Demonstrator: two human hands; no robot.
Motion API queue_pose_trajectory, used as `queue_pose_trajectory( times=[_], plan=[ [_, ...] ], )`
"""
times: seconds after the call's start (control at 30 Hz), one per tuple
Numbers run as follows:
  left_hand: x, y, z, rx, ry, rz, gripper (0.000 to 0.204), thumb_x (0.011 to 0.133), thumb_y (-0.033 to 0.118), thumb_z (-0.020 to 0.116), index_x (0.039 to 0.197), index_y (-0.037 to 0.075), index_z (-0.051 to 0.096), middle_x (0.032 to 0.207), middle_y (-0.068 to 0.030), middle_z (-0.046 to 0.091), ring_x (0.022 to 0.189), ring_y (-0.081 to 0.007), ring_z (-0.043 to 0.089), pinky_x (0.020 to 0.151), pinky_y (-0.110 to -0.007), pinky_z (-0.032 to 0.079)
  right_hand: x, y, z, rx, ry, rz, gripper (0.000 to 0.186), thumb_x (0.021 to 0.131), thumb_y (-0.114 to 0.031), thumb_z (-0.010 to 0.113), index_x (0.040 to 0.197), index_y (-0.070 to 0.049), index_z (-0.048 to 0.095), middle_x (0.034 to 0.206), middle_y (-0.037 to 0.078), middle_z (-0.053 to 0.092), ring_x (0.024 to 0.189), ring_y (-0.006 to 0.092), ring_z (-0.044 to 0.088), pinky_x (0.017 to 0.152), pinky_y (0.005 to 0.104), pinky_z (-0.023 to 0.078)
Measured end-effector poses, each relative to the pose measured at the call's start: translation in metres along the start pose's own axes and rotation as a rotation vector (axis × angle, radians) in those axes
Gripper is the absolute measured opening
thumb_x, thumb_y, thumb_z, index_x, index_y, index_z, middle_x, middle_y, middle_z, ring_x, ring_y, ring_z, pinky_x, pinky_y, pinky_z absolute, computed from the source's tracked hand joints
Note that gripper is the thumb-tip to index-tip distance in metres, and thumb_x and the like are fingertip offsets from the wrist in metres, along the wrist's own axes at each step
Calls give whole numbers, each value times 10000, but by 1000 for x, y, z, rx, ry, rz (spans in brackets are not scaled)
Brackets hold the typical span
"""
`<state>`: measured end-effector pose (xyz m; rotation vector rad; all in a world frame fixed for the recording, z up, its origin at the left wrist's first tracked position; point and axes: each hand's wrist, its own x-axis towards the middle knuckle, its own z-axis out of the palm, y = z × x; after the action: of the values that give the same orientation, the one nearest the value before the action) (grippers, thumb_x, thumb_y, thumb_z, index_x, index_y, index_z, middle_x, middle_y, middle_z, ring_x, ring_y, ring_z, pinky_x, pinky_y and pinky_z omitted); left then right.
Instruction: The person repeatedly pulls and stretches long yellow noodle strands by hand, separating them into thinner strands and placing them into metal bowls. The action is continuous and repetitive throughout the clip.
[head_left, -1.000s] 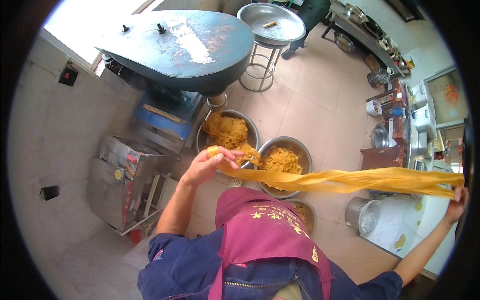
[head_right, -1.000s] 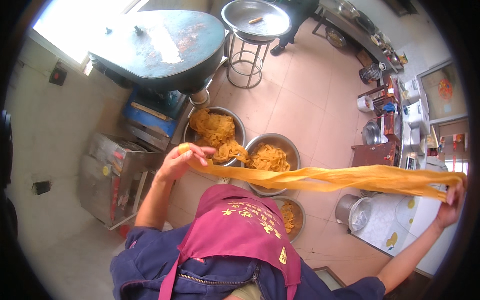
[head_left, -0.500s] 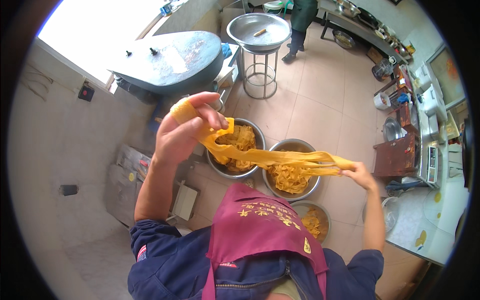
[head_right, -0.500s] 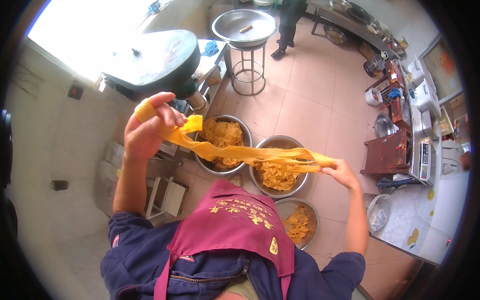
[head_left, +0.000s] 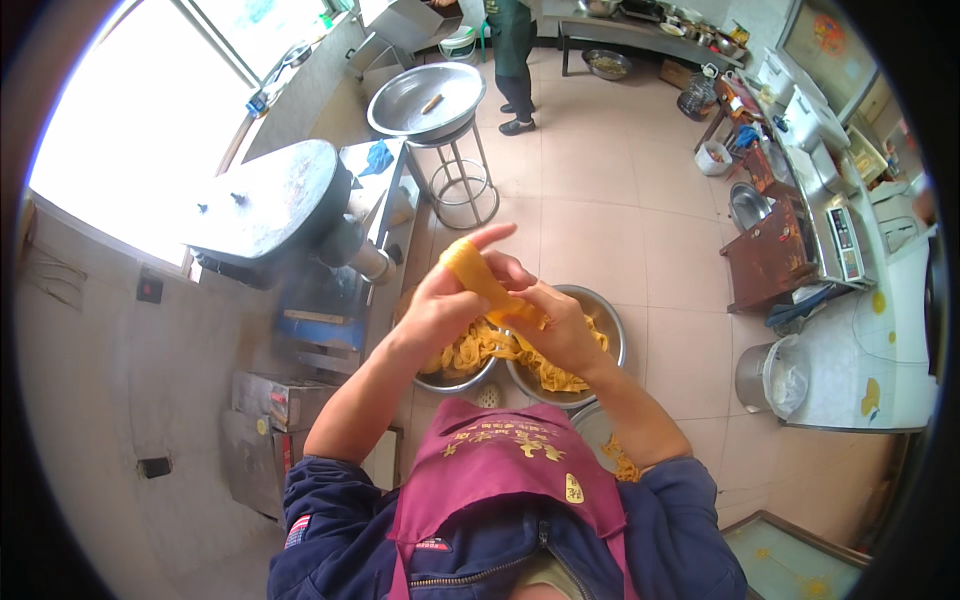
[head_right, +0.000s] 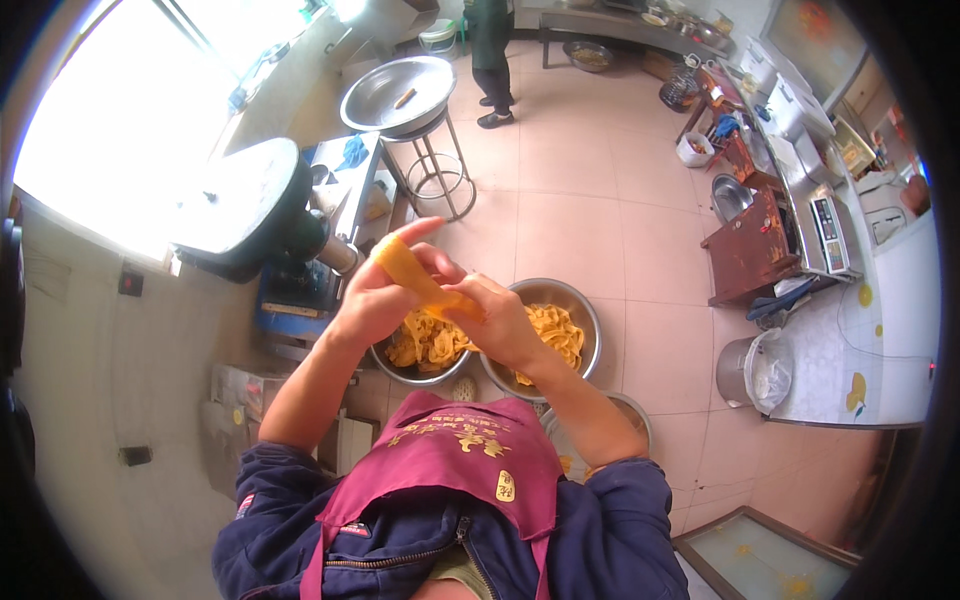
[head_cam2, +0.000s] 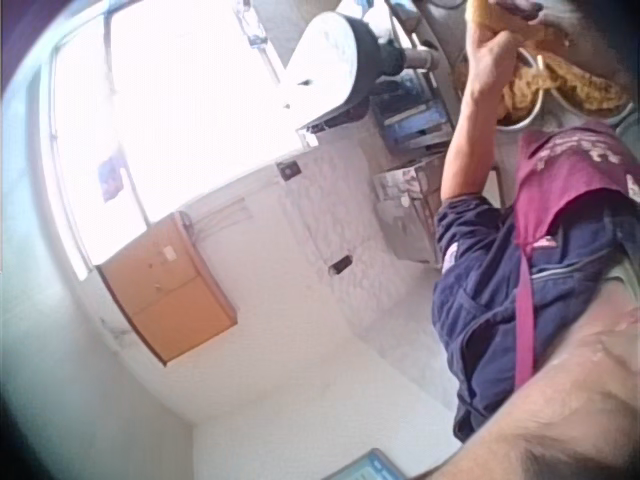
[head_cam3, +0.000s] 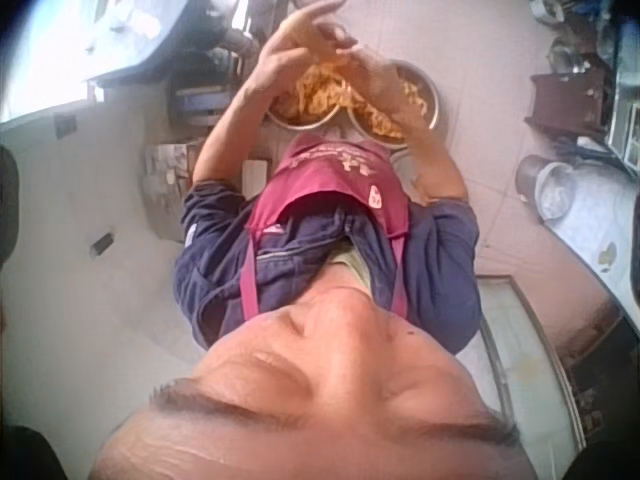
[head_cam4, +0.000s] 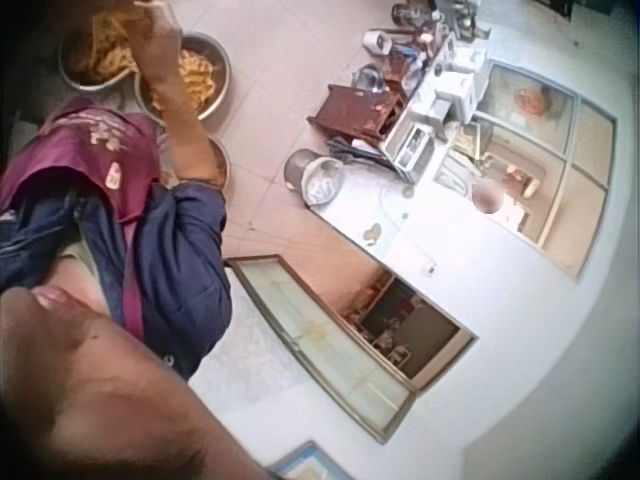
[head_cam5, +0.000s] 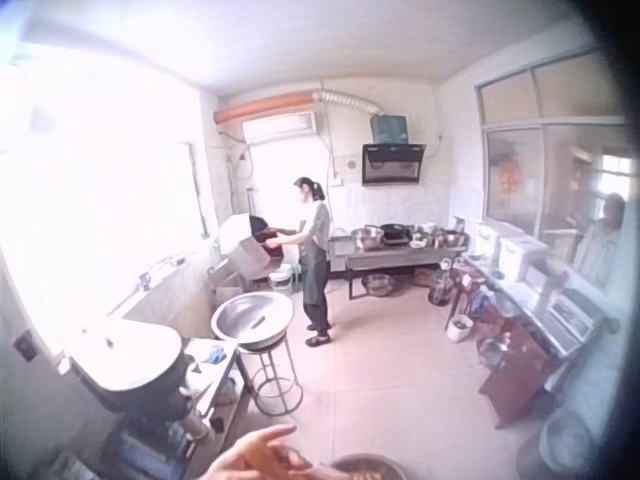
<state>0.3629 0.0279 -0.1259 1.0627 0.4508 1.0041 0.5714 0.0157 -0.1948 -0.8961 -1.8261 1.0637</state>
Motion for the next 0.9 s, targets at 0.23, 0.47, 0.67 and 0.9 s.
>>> queue_pose_trajectory(
  times=[0.23, 0.47, 0.67, 0.9],
  plan=[
    [29, 46, 29, 202, -282, 53, 923, 729, -69, 486, 1612, -21, 223, 1208, -156, 608, 1210, -262, 601, 1114, -419, 442, -10, -18, -43, 203, 135, -65, 197, 958, -79, 724, 1139, -3, 726, 969, 79, 722, 885, 114, 663, 757, 259, 520],
    [60, 126, 82, 385, -337, 170, 786, 772, -97, 477, 1544, -43, 339, 1245, -173, 653, 1132, -250, 640, 1030, -361, 513, -10, -112, -96, 474, 174, -199, 234, 996, -126, 664, 1060, 99, 670, 824, 112, 701, 685, 132, 667, 664, 263, 533],
    [73, 88, 72, 384, -312, 120, 723, 835, -140, 517, 1527, -2, 357, 1230, -143, 665, 1073, -205, 651, 982, -340, 527, 3, -122, -112, 698, -445, -125, 517, 1031, -289, 643, 1219, 185, 553, 513, 48, 587, 392, 112, 534, 418, 242, 428],
    [14, -68, -17, -144, -265, -272, 559, 867, -35, 553, 1425, -25, 531, 1030, -109, 683, 1120, -265, 662, 1092, -429, 472, 7, -31, -91, 951, -139, 216, 515, 1122, -314, 440, 1446, 85, 466, 598, 17, 564, 400, 70, 463, 471, 247, 484]
  ],
)
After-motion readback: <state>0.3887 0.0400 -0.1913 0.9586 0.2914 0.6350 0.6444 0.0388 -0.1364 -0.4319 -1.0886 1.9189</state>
